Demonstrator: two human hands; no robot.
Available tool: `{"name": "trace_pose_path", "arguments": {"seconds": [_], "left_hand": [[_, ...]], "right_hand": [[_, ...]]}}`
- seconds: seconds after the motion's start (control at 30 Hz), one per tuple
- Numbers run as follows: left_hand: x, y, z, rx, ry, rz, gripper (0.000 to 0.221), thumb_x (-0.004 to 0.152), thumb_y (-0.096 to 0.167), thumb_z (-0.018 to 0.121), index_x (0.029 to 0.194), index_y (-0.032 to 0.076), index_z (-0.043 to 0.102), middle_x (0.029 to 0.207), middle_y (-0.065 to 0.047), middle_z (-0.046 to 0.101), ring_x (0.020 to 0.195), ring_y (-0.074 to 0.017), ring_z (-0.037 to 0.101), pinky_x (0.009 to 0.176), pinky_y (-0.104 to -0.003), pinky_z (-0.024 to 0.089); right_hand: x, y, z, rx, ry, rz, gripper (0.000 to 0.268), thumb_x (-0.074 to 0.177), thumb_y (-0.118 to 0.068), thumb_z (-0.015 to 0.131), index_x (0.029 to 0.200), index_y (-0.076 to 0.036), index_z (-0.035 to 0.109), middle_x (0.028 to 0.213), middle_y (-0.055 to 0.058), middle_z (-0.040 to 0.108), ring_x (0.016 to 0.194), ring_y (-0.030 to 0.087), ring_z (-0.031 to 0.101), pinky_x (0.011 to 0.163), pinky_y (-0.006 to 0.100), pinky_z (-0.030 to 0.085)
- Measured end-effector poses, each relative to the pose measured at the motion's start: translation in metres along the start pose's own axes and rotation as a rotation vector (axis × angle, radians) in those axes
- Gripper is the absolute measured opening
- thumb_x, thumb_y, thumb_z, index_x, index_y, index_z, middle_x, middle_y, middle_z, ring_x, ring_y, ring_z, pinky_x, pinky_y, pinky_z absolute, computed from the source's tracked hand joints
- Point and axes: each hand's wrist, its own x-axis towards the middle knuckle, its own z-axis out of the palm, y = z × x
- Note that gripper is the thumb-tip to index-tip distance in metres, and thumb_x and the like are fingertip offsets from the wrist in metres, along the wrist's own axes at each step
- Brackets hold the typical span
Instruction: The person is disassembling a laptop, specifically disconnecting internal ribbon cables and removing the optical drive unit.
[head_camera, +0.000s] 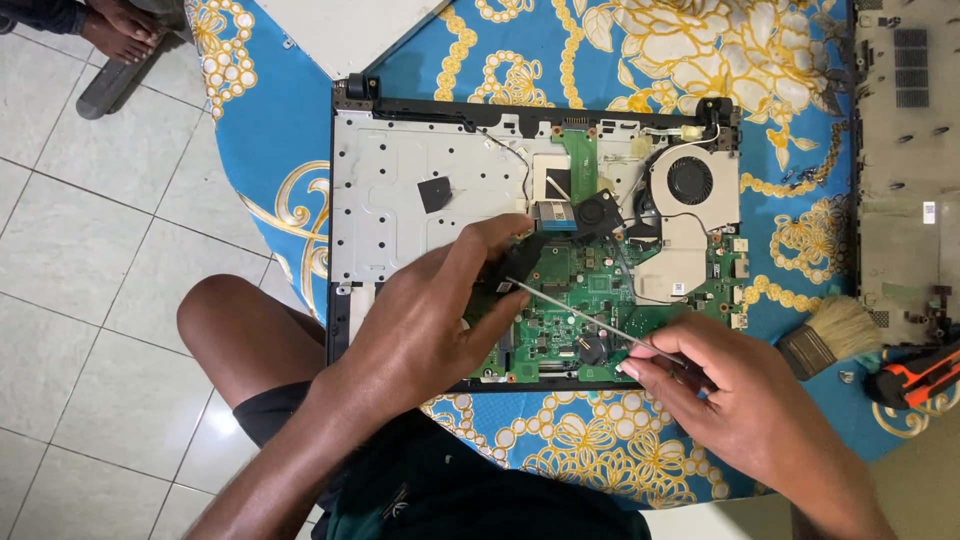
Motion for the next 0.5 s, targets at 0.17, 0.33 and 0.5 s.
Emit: {"name": "trace_pose_path", "arguments": {"seconds": [0.17, 0.33, 0.5], "left_hand": [[0.001, -0.013, 0.007, 0.107, 0.026, 0.028, 0.053, 0.101, 0.018, 0.067, 0.147, 0.011, 0.043, 0.122, -0.017, 0.067, 0.109, -0.0416, 0.061, 0.090, -0.054, 0.049], [0.001, -0.015, 0.008, 0.123, 0.015, 0.054, 0.053, 0.101, 0.016, 0.067, 0.148, 0.009, 0.043, 0.122, -0.017, 0.065, 0.112, -0.0395, 0.059, 0.095, -0.051, 0.046], [0.000, -0.016, 0.008, 0.166, 0.028, 0.064, 0.056, 0.102, 0.018, 0.068, 0.151, 0.008, 0.043, 0.129, -0.017, 0.064, 0.119, -0.0399, 0.058, 0.099, -0.052, 0.046]], "right_hand": [[-0.003, -0.003, 0.000, -0.018, -0.031, 0.003, 0.014, 0.090, -0.026, 0.073, 0.099, -0.016, 0.073, 0.079, -0.002, 0.070, 0.059, 0.012, 0.065, 0.054, 0.033, 0.049], [-0.006, -0.009, 0.003, 0.013, -0.002, 0.040, 0.016, 0.090, -0.031, 0.071, 0.097, -0.018, 0.075, 0.074, -0.003, 0.067, 0.059, 0.013, 0.054, 0.055, 0.032, 0.046], [-0.003, -0.013, 0.005, 0.051, 0.033, -0.007, 0.018, 0.083, -0.031, 0.081, 0.088, -0.017, 0.071, 0.072, -0.004, 0.072, 0.056, 0.008, 0.056, 0.046, 0.027, 0.048]]}}
